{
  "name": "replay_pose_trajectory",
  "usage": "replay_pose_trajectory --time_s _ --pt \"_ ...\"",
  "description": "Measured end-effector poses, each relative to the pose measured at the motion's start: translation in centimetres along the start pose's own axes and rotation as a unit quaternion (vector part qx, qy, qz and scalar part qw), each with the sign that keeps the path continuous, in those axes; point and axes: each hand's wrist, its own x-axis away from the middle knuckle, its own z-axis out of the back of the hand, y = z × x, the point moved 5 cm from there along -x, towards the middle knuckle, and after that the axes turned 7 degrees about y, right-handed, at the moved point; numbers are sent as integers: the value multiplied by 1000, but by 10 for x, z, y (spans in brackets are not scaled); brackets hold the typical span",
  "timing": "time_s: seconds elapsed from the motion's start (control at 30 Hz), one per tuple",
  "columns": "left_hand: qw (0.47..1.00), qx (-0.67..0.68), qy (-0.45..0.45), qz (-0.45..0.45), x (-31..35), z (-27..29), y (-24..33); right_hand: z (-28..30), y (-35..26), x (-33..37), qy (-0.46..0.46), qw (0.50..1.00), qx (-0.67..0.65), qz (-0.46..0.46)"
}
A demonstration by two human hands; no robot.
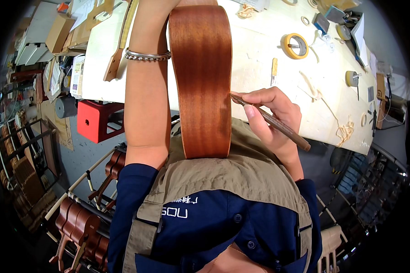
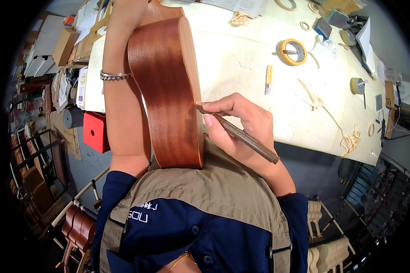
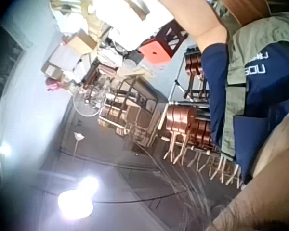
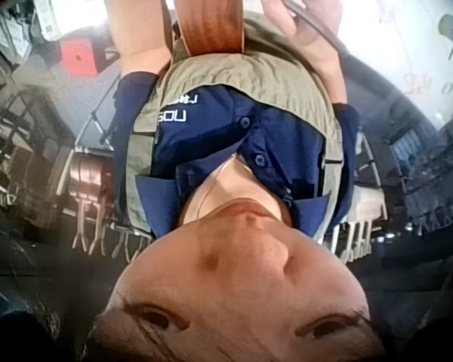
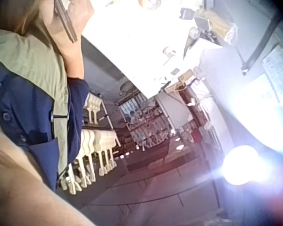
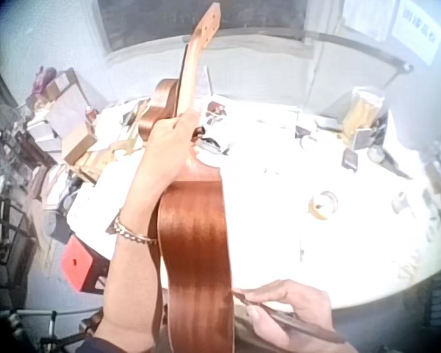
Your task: The person uses a small scraping tool to smooth the edges and surfaces of a wooden guitar body. They rotate the guitar to access different areas and occasionally place it on a rack before continuing the finishing work.
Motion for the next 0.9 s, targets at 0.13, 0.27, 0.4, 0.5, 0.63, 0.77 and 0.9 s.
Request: replay_pose_trajectory --time_s 0.13,0.27,0.4,0.5,0.63,0.77,0.9 --pt "1000 -29 6 -5 1 1 3 0 -1 -1 3 1000 0 17" --pt "1000 6 4 3 2 0 3 0 -1 0 2 1000 3 1" --pt "1000 4 4 -4 0 1 1 0 0 1 -2 1000 7 0" --pt "1000 7 5 -9 1 0 2 1 2 1 1 1000 9 9" --pt "1000 -2 9 -12 3 0 6 2 -1 0 -5 1000 24 -13" --pt "1000 -2 5 -11 -2 0 1 0 -1 -2 16 1000 -9 -17" --pt "1000 -17 10 -12 0 -1 3 2 1 -1 0 1000 14 -1"
